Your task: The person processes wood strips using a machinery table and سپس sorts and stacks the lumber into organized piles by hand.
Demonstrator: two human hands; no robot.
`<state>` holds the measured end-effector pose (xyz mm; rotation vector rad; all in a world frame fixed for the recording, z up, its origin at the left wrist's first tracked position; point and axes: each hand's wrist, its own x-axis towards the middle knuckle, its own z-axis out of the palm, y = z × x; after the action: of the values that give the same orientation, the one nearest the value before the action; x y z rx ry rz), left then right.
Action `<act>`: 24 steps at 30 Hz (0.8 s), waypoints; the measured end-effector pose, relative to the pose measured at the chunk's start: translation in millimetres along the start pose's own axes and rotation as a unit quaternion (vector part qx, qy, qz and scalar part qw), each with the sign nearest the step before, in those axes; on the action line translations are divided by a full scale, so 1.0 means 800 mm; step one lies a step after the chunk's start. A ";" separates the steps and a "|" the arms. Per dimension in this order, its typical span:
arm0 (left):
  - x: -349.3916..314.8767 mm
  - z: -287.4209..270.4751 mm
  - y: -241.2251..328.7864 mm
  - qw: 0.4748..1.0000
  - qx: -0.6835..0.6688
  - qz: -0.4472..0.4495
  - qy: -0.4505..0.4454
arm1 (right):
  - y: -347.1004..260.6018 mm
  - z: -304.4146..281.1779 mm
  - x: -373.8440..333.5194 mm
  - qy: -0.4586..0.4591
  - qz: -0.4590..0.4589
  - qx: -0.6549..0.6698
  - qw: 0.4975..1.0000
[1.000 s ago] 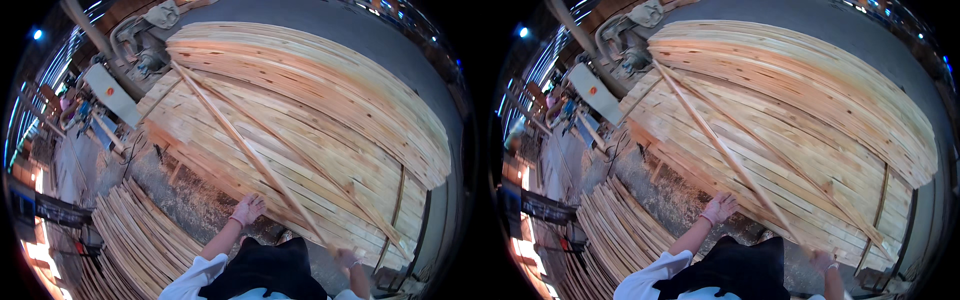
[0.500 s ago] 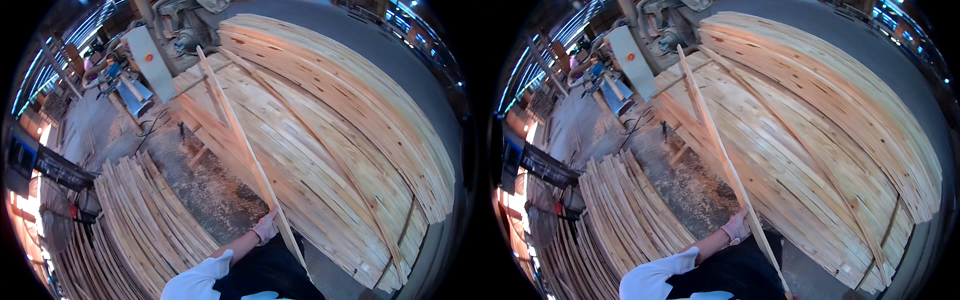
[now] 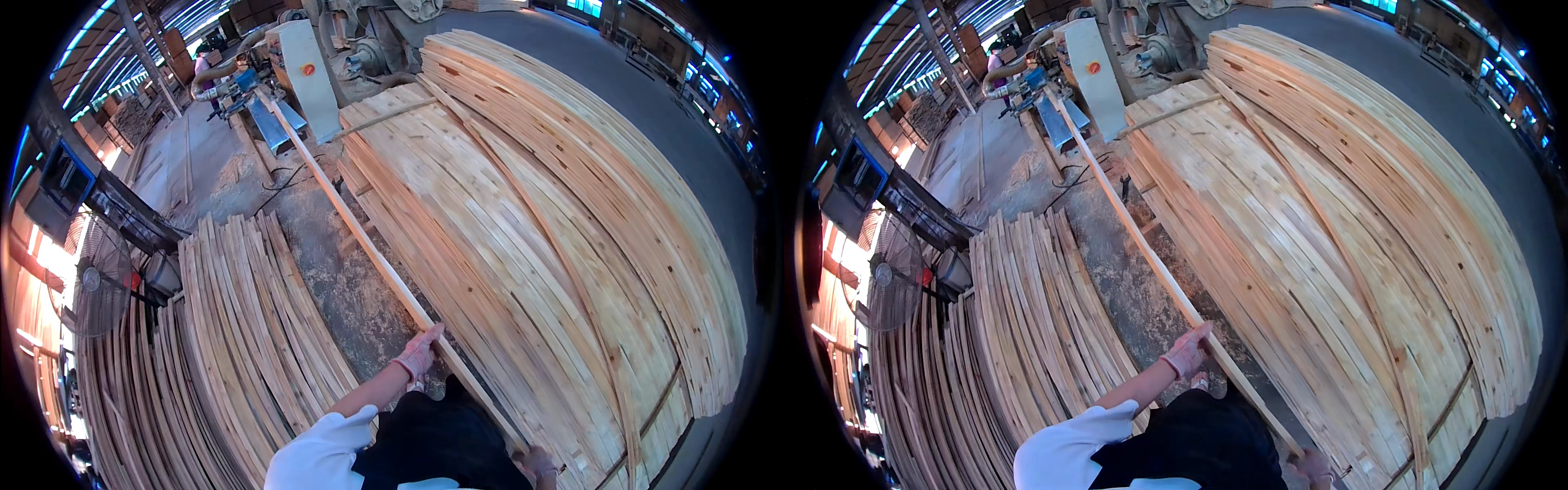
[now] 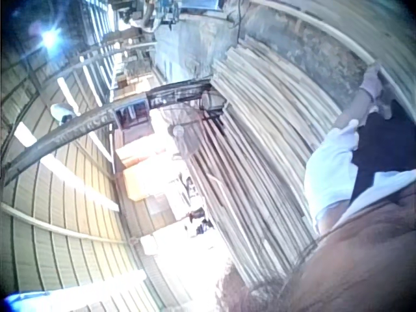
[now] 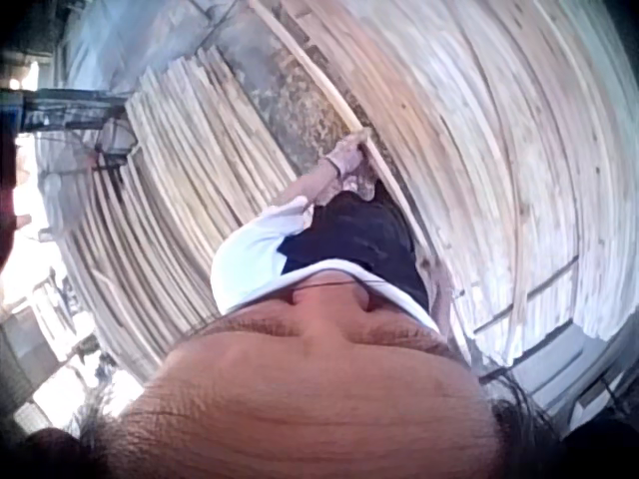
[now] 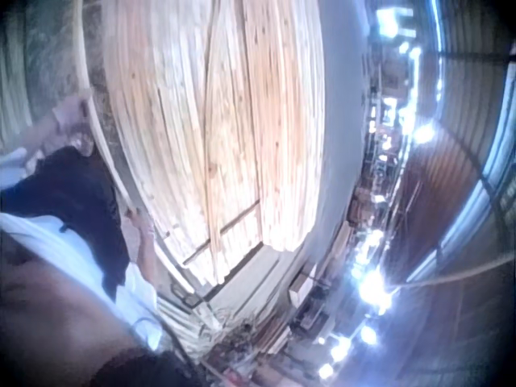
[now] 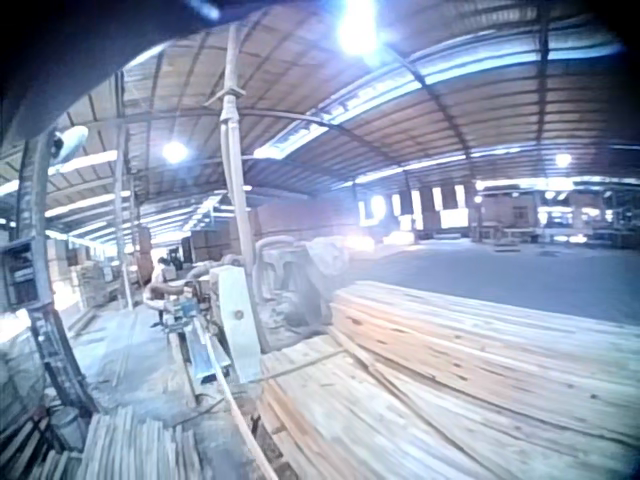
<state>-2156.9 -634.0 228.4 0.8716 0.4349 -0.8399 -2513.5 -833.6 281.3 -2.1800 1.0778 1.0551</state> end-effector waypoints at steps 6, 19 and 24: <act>-0.022 0.011 -0.131 0.956 0.206 -0.146 -0.150 | -0.104 -0.035 0.037 0.216 -0.218 0.095 0.947; -0.052 0.022 -0.016 0.937 0.241 -0.170 -0.186 | 0.213 -0.048 -0.104 0.142 0.108 0.062 0.982; 0.011 0.014 0.126 0.981 0.176 -0.037 -0.078 | 0.101 -0.073 -0.140 0.123 0.014 0.296 0.947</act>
<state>-2071.7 -610.8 278.9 1.1097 0.1822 -1.0654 -2597.9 -870.9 399.2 -1.8253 1.3311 0.3878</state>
